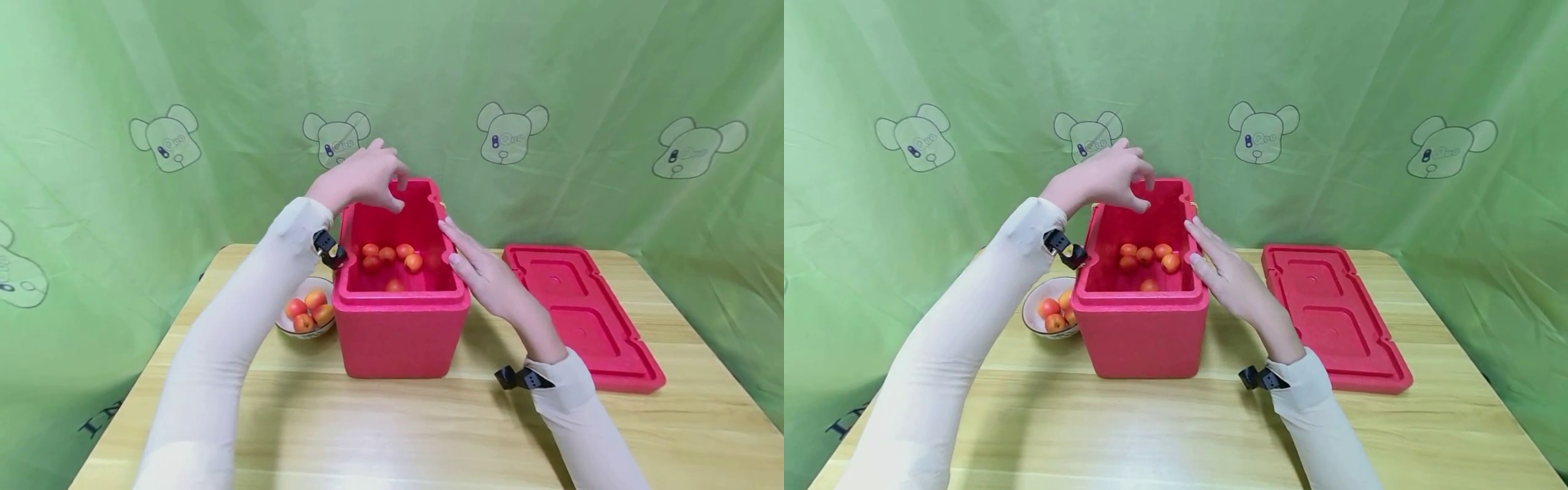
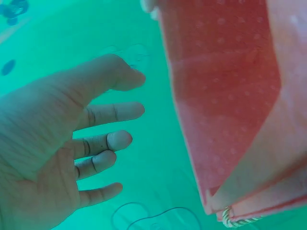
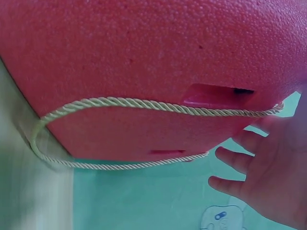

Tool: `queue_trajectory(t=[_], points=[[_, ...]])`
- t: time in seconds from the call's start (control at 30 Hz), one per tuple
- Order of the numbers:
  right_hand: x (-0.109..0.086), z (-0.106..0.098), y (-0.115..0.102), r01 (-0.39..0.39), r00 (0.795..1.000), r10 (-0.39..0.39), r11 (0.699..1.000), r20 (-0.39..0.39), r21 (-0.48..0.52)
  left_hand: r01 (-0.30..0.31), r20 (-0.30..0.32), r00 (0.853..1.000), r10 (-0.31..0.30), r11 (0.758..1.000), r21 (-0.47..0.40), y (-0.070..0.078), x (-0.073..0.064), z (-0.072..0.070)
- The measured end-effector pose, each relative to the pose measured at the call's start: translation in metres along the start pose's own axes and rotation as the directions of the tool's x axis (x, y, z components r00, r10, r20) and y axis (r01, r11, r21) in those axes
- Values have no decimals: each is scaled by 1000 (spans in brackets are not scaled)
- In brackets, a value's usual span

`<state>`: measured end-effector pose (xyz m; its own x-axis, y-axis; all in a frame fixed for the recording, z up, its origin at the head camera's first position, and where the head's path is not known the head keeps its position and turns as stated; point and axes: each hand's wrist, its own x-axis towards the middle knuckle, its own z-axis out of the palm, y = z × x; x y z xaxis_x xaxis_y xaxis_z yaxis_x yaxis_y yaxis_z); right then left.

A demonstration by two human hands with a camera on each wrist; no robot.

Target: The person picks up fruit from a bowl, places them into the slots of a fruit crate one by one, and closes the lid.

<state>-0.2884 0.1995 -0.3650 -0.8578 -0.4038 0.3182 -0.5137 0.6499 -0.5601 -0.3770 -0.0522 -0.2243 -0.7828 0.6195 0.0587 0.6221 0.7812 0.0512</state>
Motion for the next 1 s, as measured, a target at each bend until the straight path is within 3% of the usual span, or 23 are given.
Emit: queue_trajectory(t=[0.2,0.37,0.5,0.73,0.87,1.0], points=[[0,-3,-8,22,999,-26,988,-21,-150,-7,-107,994,-1,997,-71,-10,-35,-4],[0,-2,-8,58,997,-68,977,-44,-205,-17,-215,976,-22,983,-181,-30,-74,7],[-1,-3,-6,93,992,-109,972,-63,-217,-2,-273,959,-73,964,-264,-46,-106,26],[1,-1,0,157,977,-187,959,-107,-236,26,-330,931,-157,929,-368,-72,-147,67],[1,2,0,184,969,-217,953,-116,-242,19,-363,912,-193,902,-431,-85,-162,91],[1,2,0,188,965,-226,951,-135,-246,-6,-381,905,-192,887,-463,-94,-164,109]])
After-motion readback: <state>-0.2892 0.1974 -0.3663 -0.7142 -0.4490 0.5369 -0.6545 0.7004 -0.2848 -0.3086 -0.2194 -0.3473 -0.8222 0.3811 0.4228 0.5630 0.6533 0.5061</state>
